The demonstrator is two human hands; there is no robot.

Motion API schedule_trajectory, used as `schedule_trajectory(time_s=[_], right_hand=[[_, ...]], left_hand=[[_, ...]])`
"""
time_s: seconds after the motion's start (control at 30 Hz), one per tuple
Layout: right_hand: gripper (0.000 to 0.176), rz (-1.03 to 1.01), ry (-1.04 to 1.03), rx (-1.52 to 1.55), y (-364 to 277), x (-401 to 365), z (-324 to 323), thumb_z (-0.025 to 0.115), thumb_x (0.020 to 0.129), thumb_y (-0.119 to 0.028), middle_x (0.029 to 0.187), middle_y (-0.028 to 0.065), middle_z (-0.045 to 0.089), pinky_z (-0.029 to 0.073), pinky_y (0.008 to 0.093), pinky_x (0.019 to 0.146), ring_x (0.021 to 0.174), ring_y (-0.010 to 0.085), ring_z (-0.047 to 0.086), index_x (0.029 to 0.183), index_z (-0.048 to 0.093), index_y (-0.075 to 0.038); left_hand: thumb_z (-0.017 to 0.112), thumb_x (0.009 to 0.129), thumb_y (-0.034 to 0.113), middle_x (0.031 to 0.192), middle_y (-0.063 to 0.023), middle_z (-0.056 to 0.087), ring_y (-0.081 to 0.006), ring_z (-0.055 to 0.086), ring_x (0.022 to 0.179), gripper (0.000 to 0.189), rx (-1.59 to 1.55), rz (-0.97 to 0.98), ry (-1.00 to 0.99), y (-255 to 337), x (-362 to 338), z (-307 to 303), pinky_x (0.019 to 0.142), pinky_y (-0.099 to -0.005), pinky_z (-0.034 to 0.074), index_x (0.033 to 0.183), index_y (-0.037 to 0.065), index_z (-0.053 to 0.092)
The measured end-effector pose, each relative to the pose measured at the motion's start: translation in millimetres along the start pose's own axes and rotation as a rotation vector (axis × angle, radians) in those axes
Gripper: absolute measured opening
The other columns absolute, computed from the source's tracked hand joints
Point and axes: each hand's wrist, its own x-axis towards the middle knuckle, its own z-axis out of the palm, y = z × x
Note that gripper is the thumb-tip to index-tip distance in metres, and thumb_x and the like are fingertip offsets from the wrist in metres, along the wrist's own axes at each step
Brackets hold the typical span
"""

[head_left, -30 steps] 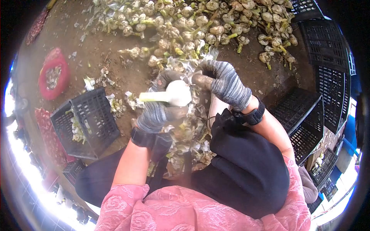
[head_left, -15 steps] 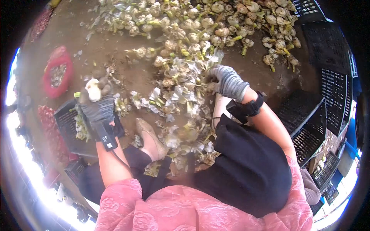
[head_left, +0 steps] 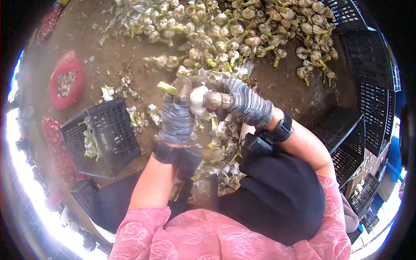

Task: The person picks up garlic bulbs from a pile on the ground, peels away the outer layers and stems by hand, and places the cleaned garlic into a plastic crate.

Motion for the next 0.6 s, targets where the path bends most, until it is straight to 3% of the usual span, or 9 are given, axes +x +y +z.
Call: schedule_trajectory(time_s=[0.1, 0.13, 0.23, 0.33, 0.4, 0.47, 0.53, 0.6], right_hand=[[0.045, -0.011, 0.007, 0.031, 1, -1, -1, 0.06, 0.077, -0.047, 0.063, 0.0004, 0.055, 0.04, 0.0223, 0.048, 0.055, 0.007, 0.051, 0.088, 0.063, -0.003], [0.045, -0.023, 0.002, 0.034, 5, -2, -4, 0.06, 0.077, -0.046, 0.064, 0.0003, 0.055, 0.041, 0.0219, 0.048, 0.055, 0.0071, 0.051, 0.089, 0.062, -0.003], [0.045, -0.031, -0.018, 0.097, 12, -3, -6, 0.061, 0.077, -0.045, 0.066, 0.0002, 0.056, 0.042, 0.0218, 0.05, 0.055, 0.0073, 0.05, 0.09, 0.062, -0.002], [0.042, -0.003, -0.001, 0.227, 11, -6, -5, 0.061, 0.078, -0.043, 0.067, 0.0, 0.057, 0.043, 0.0224, 0.051, 0.055, 0.0075, 0.05, 0.089, 0.062, -0.002], [0.039, 0.018, 0.033, 0.295, 3, -8, -6, 0.06, 0.079, -0.041, 0.067, -0.0001, 0.057, 0.044, 0.0228, 0.052, 0.056, 0.0077, 0.05, 0.089, 0.062, -0.003], [0.035, 0.039, 0.061, 0.089, -8, -10, -6, 0.061, 0.08, -0.033, 0.077, 0.005, 0.06, 0.046, 0.0229, 0.056, 0.061, 0.009, 0.056, 0.092, 0.059, 0.0], [0.03, 0.032, 0.098, 0.06, 1, -8, -6, 0.061, 0.08, -0.028, 0.075, 0.0047, 0.06, 0.046, 0.023, 0.055, 0.06, 0.0089, 0.056, 0.091, 0.06, 0.0], [0.017, 0.037, 0.151, -0.053, 2, -8, -6, 0.06, 0.081, -0.016, 0.071, 0.0036, 0.06, 0.045, 0.0221, 0.054, 0.06, 0.0078, 0.055, 0.086, 0.061, 0.0]], left_hand=[[0.041, 0.088, 0.046, 0.085, -0.0072, 0.059, -0.0156, 0.057, 0.077, 0.047, -0.009, -0.013, 0.034, -4, 2, 1, 0.072, -0.0286, 0.047, 0.099, 0.002, 0.054], [0.04, 0.088, 0.047, 0.084, -0.0072, 0.059, -0.0152, 0.057, 0.076, 0.049, 0.146, 0.035, 0.043, -3, 2, 3, 0.071, -0.0283, 0.047, 0.099, 0.001, 0.054], [0.04, 0.087, 0.048, 0.084, -0.0068, 0.059, -0.0148, 0.057, 0.077, 0.05, -0.067, -0.074, 0.018, -4, 4, 4, 0.07, -0.0278, 0.047, 0.099, 0.001, 0.054], [0.04, 0.088, 0.049, 0.084, -0.0065, 0.059, -0.0143, 0.057, 0.076, 0.051, 0.105, 0.007, 0.06, -3, 4, 5, 0.069, -0.0274, 0.047, 0.098, 0.001, 0.054], [0.04, 0.088, 0.048, 0.084, -0.0064, 0.059, -0.0143, 0.057, 0.077, 0.05, 0.039, -0.029, 0.066, 2, 2, 9, 0.07, -0.0275, 0.047, 0.098, 0.001, 0.055], [0.041, 0.088, 0.048, 0.085, -0.0063, 0.059, -0.0142, 0.056, 0.078, 0.049, -0.027, -0.066, 0.07, 2, 1, 12, 0.071, -0.0276, 0.047, 0.098, 0.001, 0.055], [0.043, 0.087, 0.045, 0.087, -0.0067, 0.06, -0.0149, 0.057, 0.08, 0.046, 0.056, 0.044, 0.158, -2, 0, 14, 0.074, -0.0284, 0.046, 0.096, 0.001, 0.056], [0.045, 0.087, 0.044, 0.088, -0.007, 0.06, -0.0155, 0.057, 0.081, 0.045, -0.006, 0.023, 0.173, -5, 0, 14, 0.075, -0.0288, 0.046, 0.096, 0.001, 0.057]])
